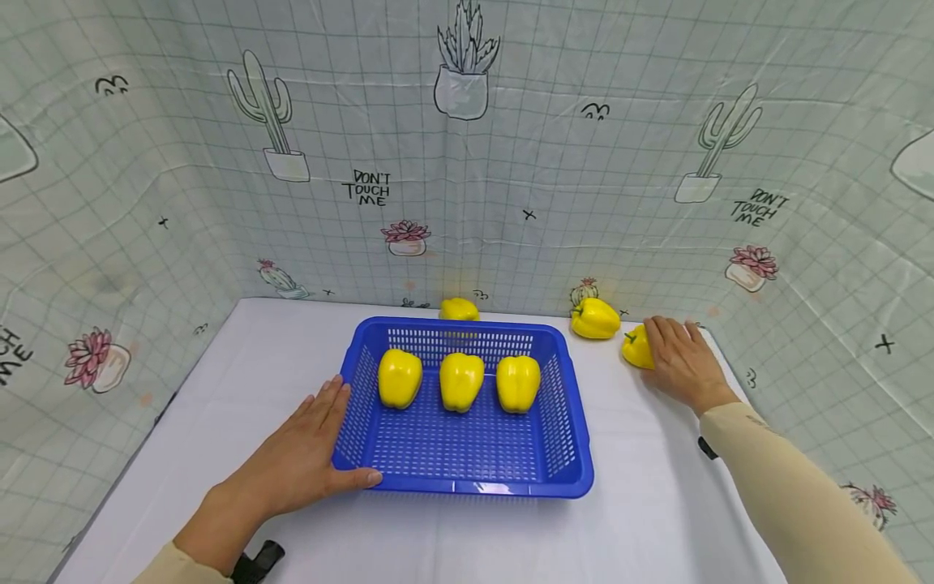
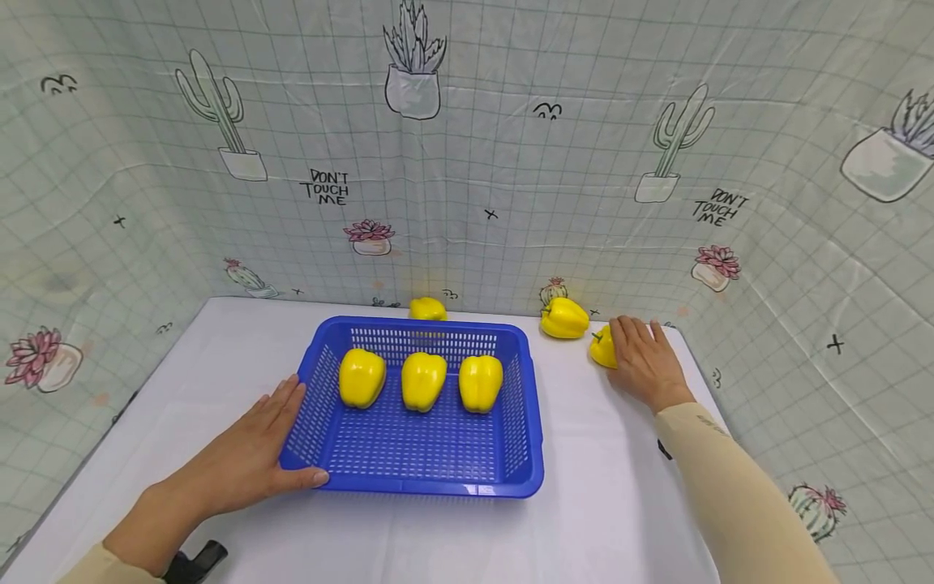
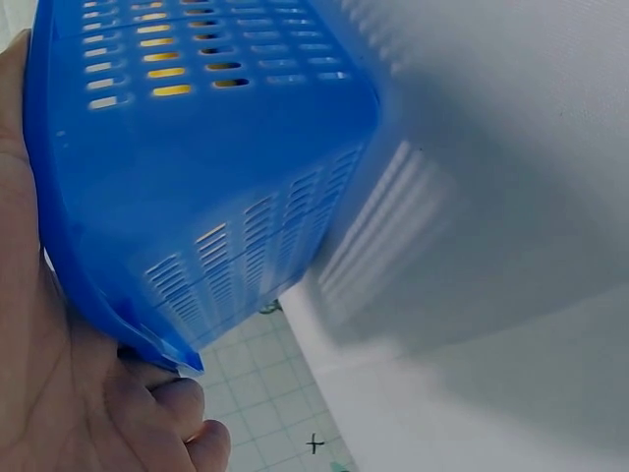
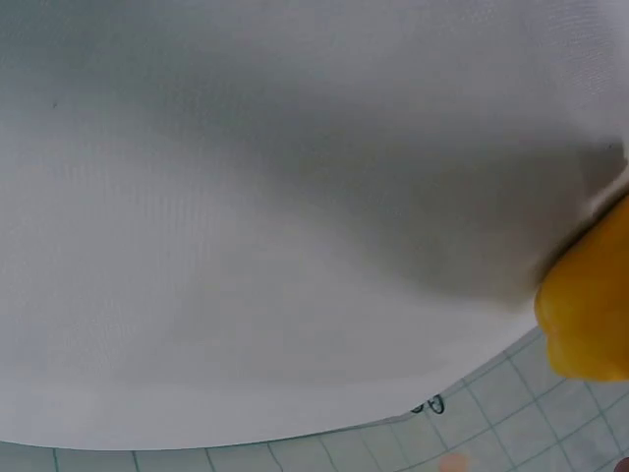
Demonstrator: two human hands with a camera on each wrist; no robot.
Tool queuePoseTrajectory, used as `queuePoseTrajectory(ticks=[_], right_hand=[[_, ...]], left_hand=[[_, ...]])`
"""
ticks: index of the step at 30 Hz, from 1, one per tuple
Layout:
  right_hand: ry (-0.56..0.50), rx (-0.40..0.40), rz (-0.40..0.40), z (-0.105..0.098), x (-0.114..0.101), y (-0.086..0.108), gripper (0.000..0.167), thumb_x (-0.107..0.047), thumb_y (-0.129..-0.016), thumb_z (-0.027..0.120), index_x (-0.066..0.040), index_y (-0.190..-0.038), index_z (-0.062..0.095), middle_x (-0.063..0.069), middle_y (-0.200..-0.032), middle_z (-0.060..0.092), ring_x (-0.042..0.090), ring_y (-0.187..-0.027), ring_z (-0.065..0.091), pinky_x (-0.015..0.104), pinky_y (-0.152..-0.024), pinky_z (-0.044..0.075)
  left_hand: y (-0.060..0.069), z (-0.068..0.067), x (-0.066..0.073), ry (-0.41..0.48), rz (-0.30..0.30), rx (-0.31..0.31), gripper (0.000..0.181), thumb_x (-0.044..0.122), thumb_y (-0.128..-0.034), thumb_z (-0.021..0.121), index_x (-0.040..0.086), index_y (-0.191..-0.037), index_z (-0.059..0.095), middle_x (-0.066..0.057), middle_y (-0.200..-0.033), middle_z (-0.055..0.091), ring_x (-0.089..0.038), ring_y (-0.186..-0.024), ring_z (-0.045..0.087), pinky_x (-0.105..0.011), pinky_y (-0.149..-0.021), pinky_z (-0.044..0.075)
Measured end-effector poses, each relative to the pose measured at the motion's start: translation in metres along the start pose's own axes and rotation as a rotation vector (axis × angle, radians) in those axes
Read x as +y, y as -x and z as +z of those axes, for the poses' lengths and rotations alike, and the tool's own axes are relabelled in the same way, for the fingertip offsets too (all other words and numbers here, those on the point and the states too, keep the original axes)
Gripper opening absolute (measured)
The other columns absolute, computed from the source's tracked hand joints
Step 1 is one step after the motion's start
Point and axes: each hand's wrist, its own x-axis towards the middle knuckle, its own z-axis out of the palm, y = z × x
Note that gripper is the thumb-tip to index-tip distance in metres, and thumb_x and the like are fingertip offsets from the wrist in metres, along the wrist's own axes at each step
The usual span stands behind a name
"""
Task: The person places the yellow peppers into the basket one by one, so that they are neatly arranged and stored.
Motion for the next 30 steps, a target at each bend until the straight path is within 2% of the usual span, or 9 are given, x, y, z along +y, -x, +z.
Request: queuePoseTrajectory(ticks=[6,13,20,25,30], right_hand=[[0.017,-0.022,0.0,0.005,-0.003,-0.003,0.091,-0.03,-0.089,0.083,0.012,-0.152,0.033,0.034,-0.151,0.045,0.05,-0.141,0.044,0.07,-0.124,0.026],[0.026,-0.007,-0.005,0.01,-0.008,-0.005,0.073,-0.019,-0.095,0.073,0.014,-0.148,0.035,0.036,-0.146,0.047,0.052,-0.135,0.048,0.068,-0.12,0.035],[-0.014,0.028,0.087,0.012,-0.017,0.0,0.068,-0.024,-0.089,0.077,0.012,-0.133,0.041,0.034,-0.128,0.052,0.054,-0.116,0.051,0.065,-0.099,0.048],[-0.025,0.08,0.147,0.011,-0.026,0.008,0.067,-0.038,-0.087,0.079,0.008,-0.122,0.045,0.029,-0.108,0.052,0.048,-0.098,0.051,0.058,-0.083,0.047],[-0.065,0.088,0.254,0.006,-0.039,0.018,0.069,-0.049,-0.089,0.075,0.009,-0.115,0.047,0.027,-0.096,0.05,0.045,-0.09,0.049,0.055,-0.074,0.044]], left_hand=[[0.0,0.0,0.0,0.005,0.002,0.005,0.132,0.086,-0.0815,0.064,-0.01,-0.163,0.024,-0.031,-0.172,0.02,-0.046,-0.16,0.023,-0.062,-0.129,0.022],[0.001,-0.001,0.001,0.004,0.007,0.011,0.133,0.088,-0.0808,0.062,-0.01,-0.163,0.024,-0.031,-0.171,0.022,-0.046,-0.159,0.024,-0.062,-0.129,0.023],[0.001,0.0,0.001,-0.006,0.011,0.013,0.134,0.09,-0.0804,0.059,-0.01,-0.163,0.024,-0.031,-0.171,0.023,-0.045,-0.159,0.025,-0.061,-0.128,0.025],[0.0,0.001,0.0,-0.012,0.011,0.014,0.135,0.091,-0.0802,0.059,-0.01,-0.163,0.024,-0.031,-0.171,0.022,-0.045,-0.159,0.025,-0.061,-0.128,0.025],[0.001,0.001,0.0,0.003,0.004,0.008,0.135,0.091,-0.0799,0.059,-0.009,-0.164,0.022,-0.03,-0.172,0.02,-0.045,-0.16,0.023,-0.061,-0.129,0.023]])
